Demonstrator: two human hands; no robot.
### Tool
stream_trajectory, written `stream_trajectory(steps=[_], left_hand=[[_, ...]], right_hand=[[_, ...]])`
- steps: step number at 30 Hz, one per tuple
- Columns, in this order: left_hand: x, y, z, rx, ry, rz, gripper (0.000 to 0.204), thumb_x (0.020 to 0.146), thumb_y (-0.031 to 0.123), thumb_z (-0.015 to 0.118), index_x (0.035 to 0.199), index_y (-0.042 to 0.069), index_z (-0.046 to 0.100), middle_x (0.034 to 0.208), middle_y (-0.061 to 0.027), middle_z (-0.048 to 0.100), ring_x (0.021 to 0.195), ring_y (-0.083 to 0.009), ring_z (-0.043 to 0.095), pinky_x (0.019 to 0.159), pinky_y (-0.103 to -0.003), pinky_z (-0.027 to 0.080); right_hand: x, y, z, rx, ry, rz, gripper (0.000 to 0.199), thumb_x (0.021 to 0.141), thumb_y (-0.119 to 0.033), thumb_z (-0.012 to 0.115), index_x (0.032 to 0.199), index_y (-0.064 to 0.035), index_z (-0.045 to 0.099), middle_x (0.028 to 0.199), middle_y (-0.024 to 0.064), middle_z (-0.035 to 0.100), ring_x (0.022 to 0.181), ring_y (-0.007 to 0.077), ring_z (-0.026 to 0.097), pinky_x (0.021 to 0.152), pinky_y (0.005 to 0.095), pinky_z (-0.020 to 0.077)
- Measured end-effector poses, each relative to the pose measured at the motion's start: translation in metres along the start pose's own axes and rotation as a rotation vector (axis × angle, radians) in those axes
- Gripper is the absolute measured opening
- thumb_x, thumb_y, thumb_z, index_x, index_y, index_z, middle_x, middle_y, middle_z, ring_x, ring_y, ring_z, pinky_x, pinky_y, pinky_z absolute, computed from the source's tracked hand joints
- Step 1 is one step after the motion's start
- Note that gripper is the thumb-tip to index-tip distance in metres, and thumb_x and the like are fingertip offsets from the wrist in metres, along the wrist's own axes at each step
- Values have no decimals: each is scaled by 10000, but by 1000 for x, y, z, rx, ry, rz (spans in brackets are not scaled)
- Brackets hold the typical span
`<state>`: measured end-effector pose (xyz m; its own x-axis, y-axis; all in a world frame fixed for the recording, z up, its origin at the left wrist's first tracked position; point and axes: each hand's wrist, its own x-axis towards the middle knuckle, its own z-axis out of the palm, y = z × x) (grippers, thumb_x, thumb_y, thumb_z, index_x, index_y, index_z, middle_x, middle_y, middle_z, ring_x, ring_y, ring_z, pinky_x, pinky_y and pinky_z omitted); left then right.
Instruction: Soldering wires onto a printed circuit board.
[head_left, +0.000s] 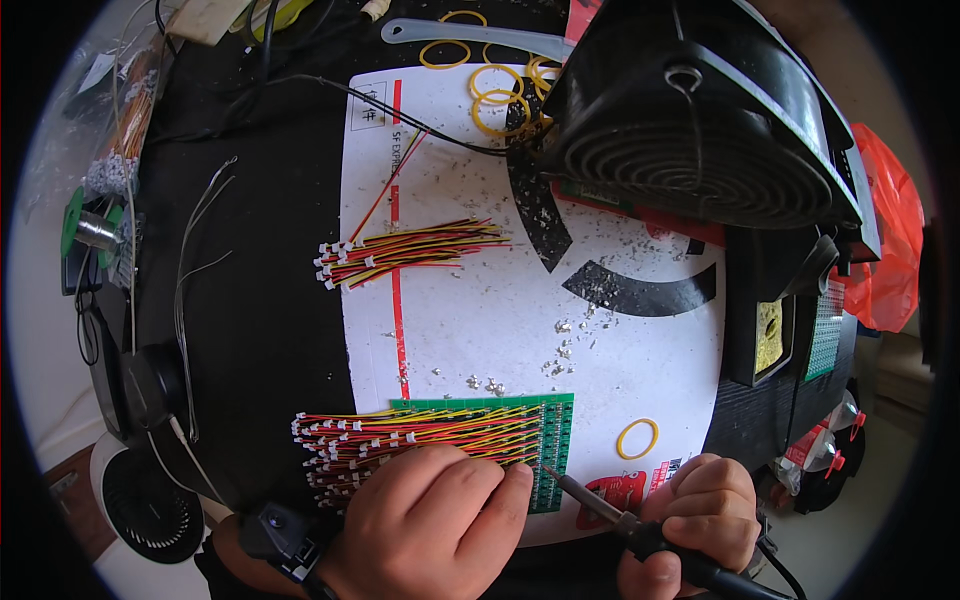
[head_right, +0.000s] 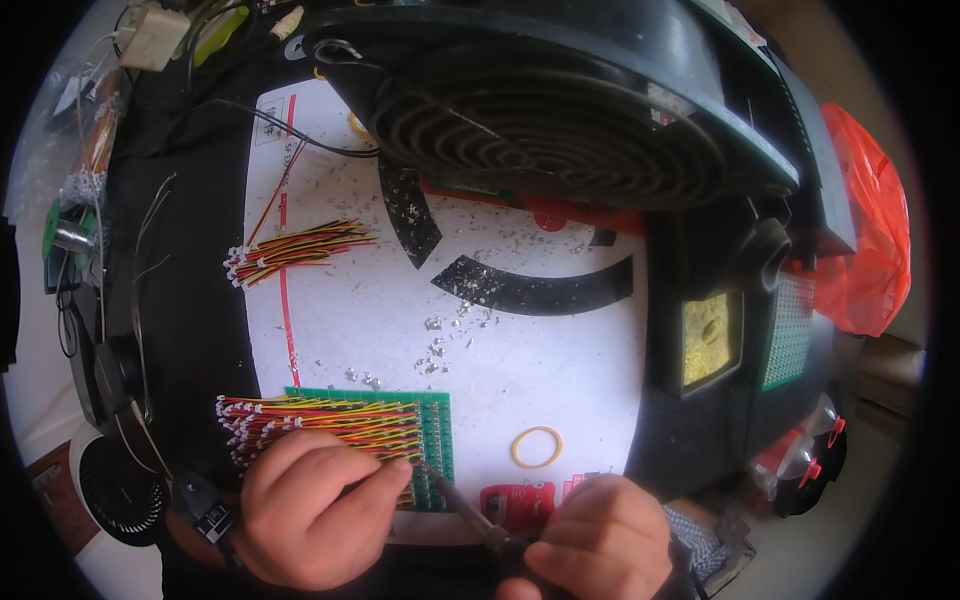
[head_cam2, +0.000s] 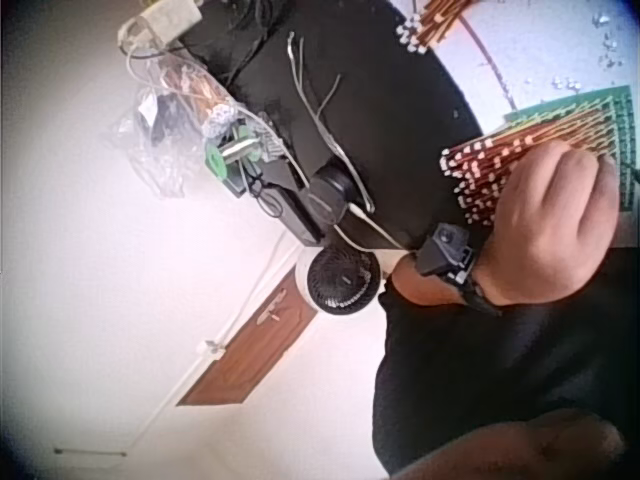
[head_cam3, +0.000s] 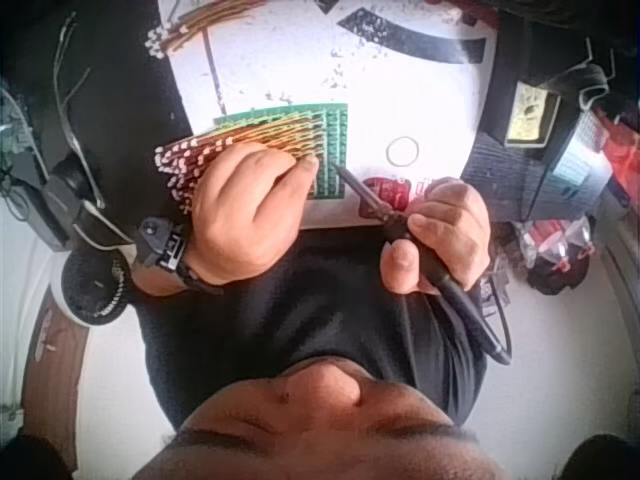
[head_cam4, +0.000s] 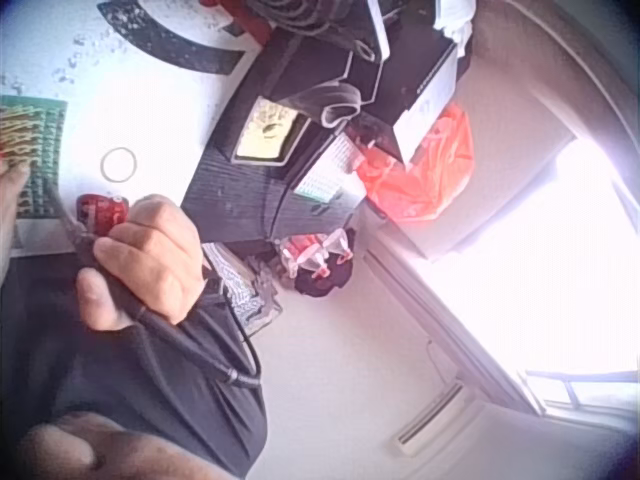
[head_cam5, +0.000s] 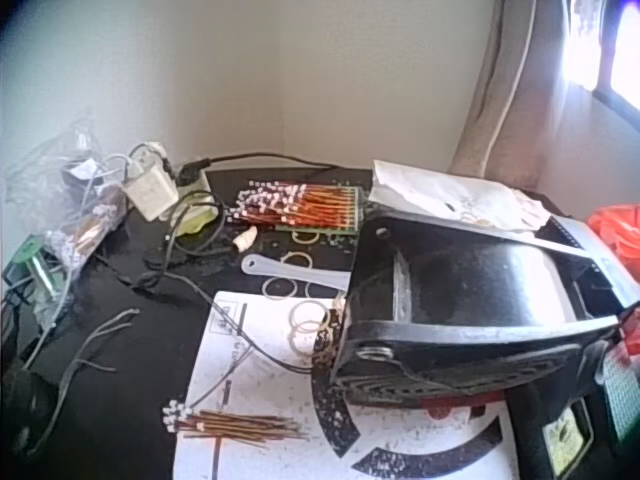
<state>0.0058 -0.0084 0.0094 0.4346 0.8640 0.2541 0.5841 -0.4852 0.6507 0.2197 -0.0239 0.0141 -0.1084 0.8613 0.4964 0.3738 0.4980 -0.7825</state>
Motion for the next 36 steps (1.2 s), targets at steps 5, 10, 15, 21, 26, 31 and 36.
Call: stream_trajectory(steps=[5,10,15,21,26,31,36], left_hand=[[-4,-7,4,19,-7,0,167,737,-61,727,903,-73,718,820,-124,607,689,-274,610,632,-364,519],[-4,-3,-1,34,-18,-32,117,826,-43,700,941,-63,709,849,-136,612,758,-301,632,702,-381,544],[-6,-11,8,41,10,50,218,665,-77,750,883,-82,727,798,-119,607,621,-249,587,574,-349,494],[-4,-8,2,56,-37,47,217,670,-64,747,885,-83,729,804,-123,612,637,-254,595,595,-354,504],[-7,-8,0,54,-51,-8,133,810,-11,710,938,-42,729,860,-108,630,770,-255,638,691,-337,561],[-6,-10,-1,63,-83,18,151,788,32,722,920,-42,734,834,-76,617,777,-215,627,710,-312,573],[-3,-8,0,52,-55,52,214,680,-52,744,891,-85,733,806,-130,615,658,-266,605,618,-361,522]], right_hand=[[-4,6,7,24,2,11,227,804,-143,746,859,28,608,637,80,547,524,179,495,480,323,410],[-2,3,6,24,-9,21,228,801,-143,758,849,33,621,639,87,552,523,184,494,481,324,413],[-3,5,8,19,0,28,229,808,-146,759,846,34,623,638,91,557,523,186,495,482,323,414],[-1,4,9,19,2,22,227,813,-144,756,843,36,621,632,95,555,517,189,493,480,324,416],[-1,4,9,-2,-19,19,225,825,-150,739,834,31,606,624,91,545,514,186,493,473,324,412],[-9,8,13,39,91,-26,239,832,-165,737,834,20,585,616,81,531,505,176,474,464,321,395],[-3,4,10,22,48,-10,253,835,-176,738,859,21,582,617,81,529,497,172,455,462,319,382]])
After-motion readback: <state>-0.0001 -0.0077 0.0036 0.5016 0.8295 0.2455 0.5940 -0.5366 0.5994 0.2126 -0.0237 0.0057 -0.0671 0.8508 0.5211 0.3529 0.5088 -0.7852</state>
